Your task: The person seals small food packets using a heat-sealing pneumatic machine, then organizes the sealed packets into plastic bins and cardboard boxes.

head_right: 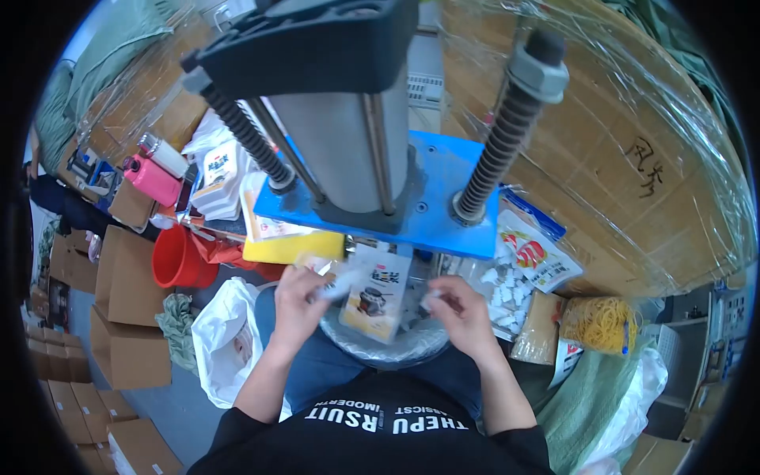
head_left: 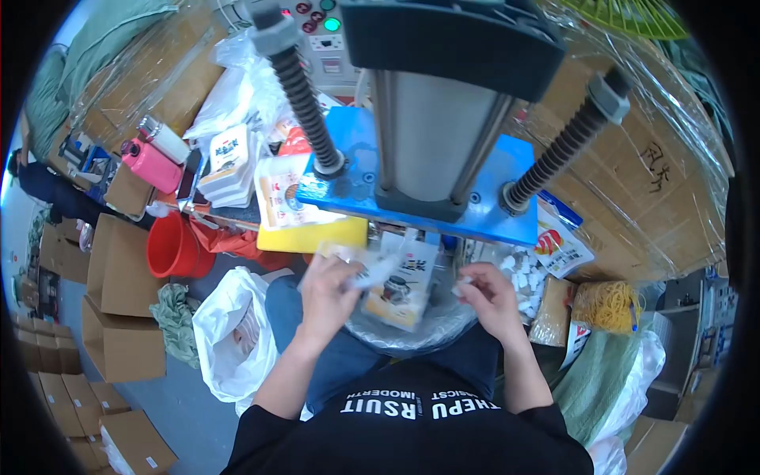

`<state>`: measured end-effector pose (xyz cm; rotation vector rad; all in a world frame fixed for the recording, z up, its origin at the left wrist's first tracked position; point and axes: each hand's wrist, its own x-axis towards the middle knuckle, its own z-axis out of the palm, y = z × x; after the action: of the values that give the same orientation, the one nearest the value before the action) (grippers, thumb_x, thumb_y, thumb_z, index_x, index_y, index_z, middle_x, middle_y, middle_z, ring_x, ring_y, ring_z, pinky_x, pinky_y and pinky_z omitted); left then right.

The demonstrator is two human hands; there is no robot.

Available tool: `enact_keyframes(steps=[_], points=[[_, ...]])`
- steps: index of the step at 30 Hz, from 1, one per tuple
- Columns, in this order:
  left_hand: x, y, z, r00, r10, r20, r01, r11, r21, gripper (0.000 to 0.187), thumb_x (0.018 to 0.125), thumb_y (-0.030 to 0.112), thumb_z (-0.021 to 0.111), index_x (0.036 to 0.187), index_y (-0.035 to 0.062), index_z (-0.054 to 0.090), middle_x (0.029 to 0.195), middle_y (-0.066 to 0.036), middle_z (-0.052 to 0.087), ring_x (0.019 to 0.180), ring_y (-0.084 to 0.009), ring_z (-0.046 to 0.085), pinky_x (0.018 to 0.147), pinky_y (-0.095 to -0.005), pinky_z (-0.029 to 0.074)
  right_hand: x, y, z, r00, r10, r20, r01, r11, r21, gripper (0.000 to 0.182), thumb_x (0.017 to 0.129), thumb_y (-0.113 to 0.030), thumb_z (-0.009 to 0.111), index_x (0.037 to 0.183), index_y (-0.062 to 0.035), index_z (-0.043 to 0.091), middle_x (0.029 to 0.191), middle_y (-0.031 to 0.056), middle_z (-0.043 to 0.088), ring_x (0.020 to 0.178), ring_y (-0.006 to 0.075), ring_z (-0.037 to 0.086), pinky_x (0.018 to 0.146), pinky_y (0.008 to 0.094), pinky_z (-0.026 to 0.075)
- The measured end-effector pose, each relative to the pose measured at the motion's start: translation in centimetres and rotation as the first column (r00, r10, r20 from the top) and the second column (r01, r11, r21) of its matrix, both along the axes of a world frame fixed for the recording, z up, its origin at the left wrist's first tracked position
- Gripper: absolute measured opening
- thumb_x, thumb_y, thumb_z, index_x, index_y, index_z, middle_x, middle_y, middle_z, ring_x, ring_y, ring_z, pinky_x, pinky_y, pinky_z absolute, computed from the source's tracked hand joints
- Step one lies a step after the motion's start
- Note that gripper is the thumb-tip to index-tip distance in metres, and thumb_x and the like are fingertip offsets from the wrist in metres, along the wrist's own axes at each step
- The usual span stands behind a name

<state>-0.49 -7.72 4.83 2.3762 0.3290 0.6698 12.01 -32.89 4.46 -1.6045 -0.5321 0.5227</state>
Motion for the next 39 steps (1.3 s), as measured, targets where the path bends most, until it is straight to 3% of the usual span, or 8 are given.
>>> enact_keyframes(steps=[5,9,13,19,25,30,35,39], points=[[-0.6,-3.2,1.1,0.939,-0.301,-0.167,0.218,0.896,-0.388,0.013,0.068,0.008,0.075,0.080,0.0056,0.071,0.071,-0.006,0.060,0.072,-0.0226,0.055,0.062,-0.0320,0.045,1.1,2.9,4.7,0.773,0.332,0.541,-0.275,0.943,-0.185,0.025,0.085,-0.004,0.065,0.109,-0.0005,0.062,0.093,0.0073,0.065,0.084,0.0148,0.060,0.076,0.0275,0.048],[-1.9,-4.7,-0.3,0.893,-0.436,-0.115,0.056,0.360,-0.931,0.021,0.086,0.013,0.070,0.099,-0.0033,0.069,0.088,-0.005,0.070,0.077,-0.0068,0.062,0.069,-0.0239,0.050,-1.7,3.0,2.0,0.974,0.142,0.179,-0.139,0.990,-0.025,0.026,0.087,-0.005,0.062,0.113,-0.0013,0.062,0.100,0.0073,0.064,0.085,0.0120,0.058,0.074,0.0264,0.047],[-0.2,-4.5,-2.9,0.942,-0.330,-0.056,0.021,0.224,-0.974,0.022,0.086,0.010,0.068,0.103,-0.0046,0.068,0.092,-0.008,0.070,0.080,-0.0102,0.064,0.071,-0.0256,0.052,-1.2,2.0,0.9,1.000,-0.020,-0.019,0.019,0.998,-0.058,0.034,0.087,-0.005,0.062,0.121,-0.0010,0.056,0.101,0.0057,0.062,0.077,0.0088,0.058,0.068,0.0222,0.047],[5.2,-2.5,-6.1,0.985,-0.127,-0.120,-0.110,0.085,-0.990,0.025,0.083,0.007,0.070,0.104,-0.0052,0.066,0.097,-0.012,0.069,0.084,-0.0180,0.067,0.077,-0.0320,0.054,2.8,-3.0,1.7,0.786,-0.086,0.613,0.361,0.868,-0.341,0.034,0.080,0.000,0.061,0.114,-0.0047,0.060,0.114,0.0105,0.059,0.090,0.0231,0.061,0.072,0.0312,0.049],[5.0,-2.7,-4.3,0.985,-0.139,-0.101,-0.066,0.242,-0.968,0.020,0.084,0.015,0.071,0.093,-0.0029,0.070,0.084,-0.006,0.070,0.071,-0.0101,0.064,0.065,-0.0255,0.052,3.6,-4.6,-3.3,0.740,0.064,0.670,0.374,0.789,-0.488,0.024,0.082,-0.002,0.057,0.106,-0.0020,0.059,0.099,0.0199,0.058,0.094,0.0397,0.056,0.082,0.0418,0.046],[3.5,3.8,-0.6,0.980,0.191,-0.053,-0.195,0.976,-0.098,0.038,0.079,0.035,0.071,0.108,0.0110,0.067,0.111,-0.013,0.062,0.100,-0.0288,0.059,0.084,-0.0372,0.046,6.4,-4.5,-4.7,0.757,-0.132,0.641,0.362,0.900,-0.242,0.030,0.088,0.000,0.051,0.118,0.0055,0.055,0.113,0.0226,0.061,0.105,0.0321,0.059,0.092,0.0365,0.044],[-2.0,7.2,-6.8,0.995,0.096,-0.003,-0.078,0.825,0.560,0.051,0.075,0.022,0.070,0.124,0.0168,0.056,0.131,-0.008,0.051,0.120,-0.0265,0.048,0.102,-0.0467,0.034,7.6,-5.8,-7.1,0.744,-0.118,0.657,0.343,0.912,-0.224,0.027,0.088,-0.001,0.053,0.114,0.0028,0.059,0.110,0.0150,0.063,0.102,0.0252,0.060,0.089,0.0319,0.046],[-1.2,7.6,-7.6,0.975,0.085,0.207,-0.146,0.942,0.303,0.030,0.072,0.016,0.067,0.102,0.0141,0.065,0.104,-0.001,0.061,0.101,-0.0209,0.054,0.094,-0.0402,0.039,7.6,-5.3,-6.2,0.919,-0.258,0.299,0.322,0.928,-0.188,0.032,0.089,0.000,0.053,0.120,-0.0008,0.056,0.105,0.0073,0.062,0.089,0.0112,0.058,0.072,0.0221,0.046]])
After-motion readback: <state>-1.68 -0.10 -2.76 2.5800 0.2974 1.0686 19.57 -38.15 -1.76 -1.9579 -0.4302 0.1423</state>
